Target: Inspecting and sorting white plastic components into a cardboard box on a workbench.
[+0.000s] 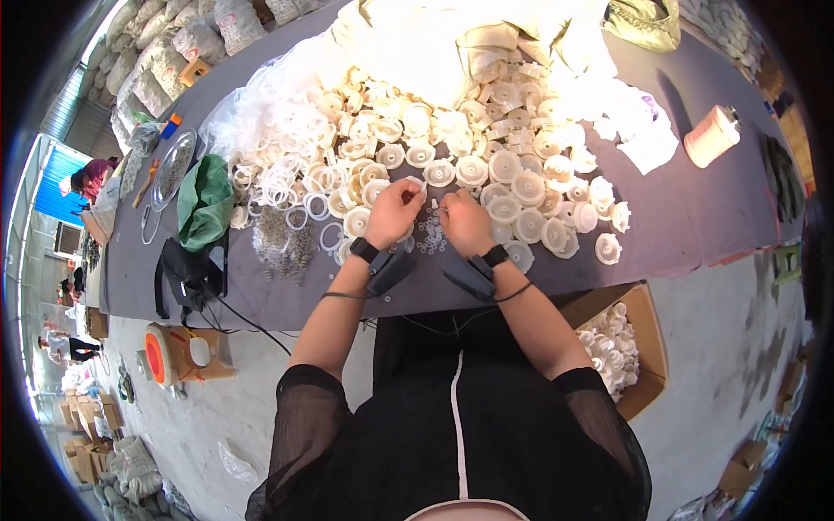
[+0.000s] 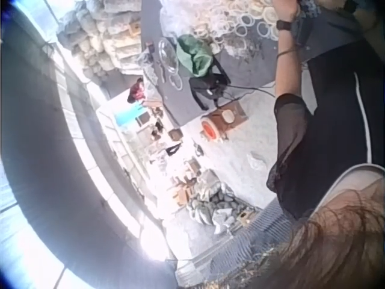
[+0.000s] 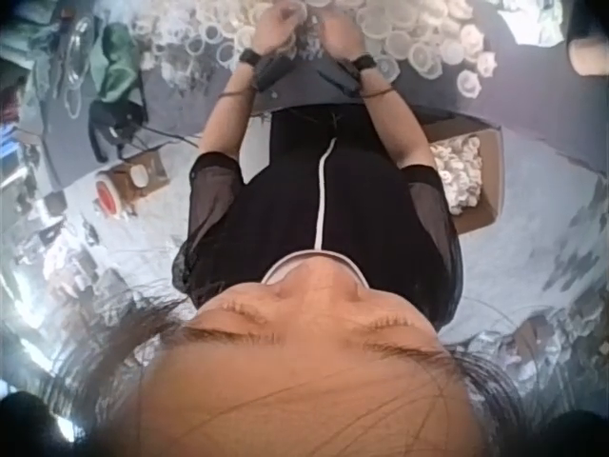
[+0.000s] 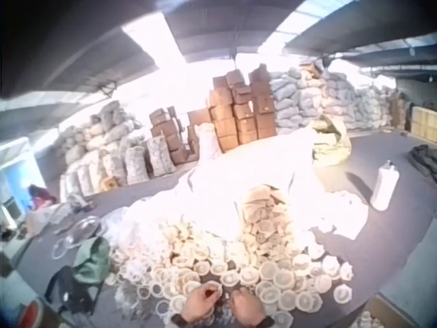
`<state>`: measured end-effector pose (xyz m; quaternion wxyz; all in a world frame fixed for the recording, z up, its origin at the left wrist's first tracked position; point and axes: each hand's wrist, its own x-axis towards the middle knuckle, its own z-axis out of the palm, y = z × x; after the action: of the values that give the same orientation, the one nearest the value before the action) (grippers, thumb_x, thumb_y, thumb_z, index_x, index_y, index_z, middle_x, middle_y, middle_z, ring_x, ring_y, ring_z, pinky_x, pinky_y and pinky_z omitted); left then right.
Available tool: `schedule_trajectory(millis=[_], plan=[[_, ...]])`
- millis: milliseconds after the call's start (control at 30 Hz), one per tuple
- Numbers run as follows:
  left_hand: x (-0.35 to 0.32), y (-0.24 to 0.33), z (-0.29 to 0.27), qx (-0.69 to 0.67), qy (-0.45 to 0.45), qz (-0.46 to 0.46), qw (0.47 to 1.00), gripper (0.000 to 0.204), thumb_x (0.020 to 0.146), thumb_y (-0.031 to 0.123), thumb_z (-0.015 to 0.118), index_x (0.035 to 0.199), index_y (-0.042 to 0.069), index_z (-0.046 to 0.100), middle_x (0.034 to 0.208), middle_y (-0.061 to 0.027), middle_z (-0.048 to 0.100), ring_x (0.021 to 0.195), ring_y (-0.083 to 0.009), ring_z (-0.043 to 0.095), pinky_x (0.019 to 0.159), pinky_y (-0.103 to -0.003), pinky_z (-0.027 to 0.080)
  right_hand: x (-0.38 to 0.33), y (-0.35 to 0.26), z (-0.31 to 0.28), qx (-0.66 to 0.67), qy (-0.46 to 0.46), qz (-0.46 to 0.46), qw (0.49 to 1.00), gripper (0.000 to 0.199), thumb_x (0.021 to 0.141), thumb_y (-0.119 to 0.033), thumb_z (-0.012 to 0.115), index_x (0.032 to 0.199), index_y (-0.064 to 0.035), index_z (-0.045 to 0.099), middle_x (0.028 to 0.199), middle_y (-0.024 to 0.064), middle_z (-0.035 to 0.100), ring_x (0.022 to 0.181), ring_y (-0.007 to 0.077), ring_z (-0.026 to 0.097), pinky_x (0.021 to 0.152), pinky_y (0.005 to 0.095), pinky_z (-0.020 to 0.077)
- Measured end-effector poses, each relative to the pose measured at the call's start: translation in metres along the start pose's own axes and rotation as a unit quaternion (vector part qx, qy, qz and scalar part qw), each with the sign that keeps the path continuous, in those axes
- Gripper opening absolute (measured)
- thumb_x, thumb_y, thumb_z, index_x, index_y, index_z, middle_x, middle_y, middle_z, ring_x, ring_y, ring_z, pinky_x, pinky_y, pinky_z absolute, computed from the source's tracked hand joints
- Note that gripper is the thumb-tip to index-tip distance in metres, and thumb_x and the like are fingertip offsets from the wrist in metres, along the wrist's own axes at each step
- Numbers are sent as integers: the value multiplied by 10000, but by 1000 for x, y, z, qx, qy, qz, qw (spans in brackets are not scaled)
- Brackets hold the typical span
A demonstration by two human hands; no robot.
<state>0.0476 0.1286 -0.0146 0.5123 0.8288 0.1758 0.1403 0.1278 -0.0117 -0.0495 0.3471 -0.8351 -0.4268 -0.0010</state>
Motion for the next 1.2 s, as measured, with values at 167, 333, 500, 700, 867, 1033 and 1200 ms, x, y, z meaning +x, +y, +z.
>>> schedule_trajectory(millis=[167, 333, 500, 700, 867, 1033, 1200], plan=[[-4, 20, 13, 307, 92, 181, 930, 137, 727, 17, 563, 864, 19, 566, 871, -123, 536, 776, -269, 555, 667, -357, 460, -16, -25, -21, 171, 64, 57, 982, 102, 797, -113, 594, 873, -53, 563, 750, 92, 577, 604, 212, 562, 542, 312, 452], [-6, 10, 12, 424, -47, 277, 861, 184, 698, 118, 517, 851, 78, 612, 888, -84, 521, 949, -252, 496, 826, -359, 380, -50, -24, -30, 500, -38, 196, 843, 122, 844, -129, 574, 910, -27, 579, 716, 4, 572, 591, 54, 528, 488, 198, 423], [-8, 6, 18, 369, 10, 276, 888, 146, 697, 84, 573, 836, 73, 615, 879, -86, 526, 906, -246, 514, 796, -356, 401, -80, -20, -43, 597, -41, 242, 763, 159, 852, -80, 549, 992, -13, 584, 783, 40, 585, 618, 86, 549, 541, 208, 448], [-46, 27, -22, 32, 111, 204, 972, 145, 784, 25, 593, 929, 26, 603, 854, -81, 561, 767, -188, 547, 662, -276, 447, -94, -12, -36, 582, -79, 220, 779, 178, 863, -49, 516, 1027, -4, 570, 816, 53, 586, 641, 96, 558, 586, 217, 463], [-107, -39, -102, 37, 412, 2, 910, 69, 814, 30, 556, 876, 11, 582, 805, -58, 558, 682, -116, 520, 628, -243, 436, -95, -12, -34, 589, -81, 193, 780, 178, 868, -40, 502, 1030, 3, 564, 820, 59, 586, 653, 97, 559, 599, 217, 465], [-157, -81, -152, 251, 424, -70, 867, 112, 778, 35, 552, 881, 10, 587, 812, -70, 564, 691, -144, 535, 644, -266, 434, -98, -11, -31, 590, -82, 167, 786, 180, 871, -30, 492, 1034, 7, 557, 823, 63, 585, 660, 99, 559, 612, 219, 468], [-181, -143, -222, 298, 516, -149, 789, 217, 748, 33, 550, 959, 0, 588, 921, -126, 564, 752, -228, 559, 717, -320, 459, -99, -8, -34, 586, -53, 161, 792, 173, 868, -15, 488, 1023, 8, 559, 801, 67, 582, 658, 106, 554, 613, 230, 471]])
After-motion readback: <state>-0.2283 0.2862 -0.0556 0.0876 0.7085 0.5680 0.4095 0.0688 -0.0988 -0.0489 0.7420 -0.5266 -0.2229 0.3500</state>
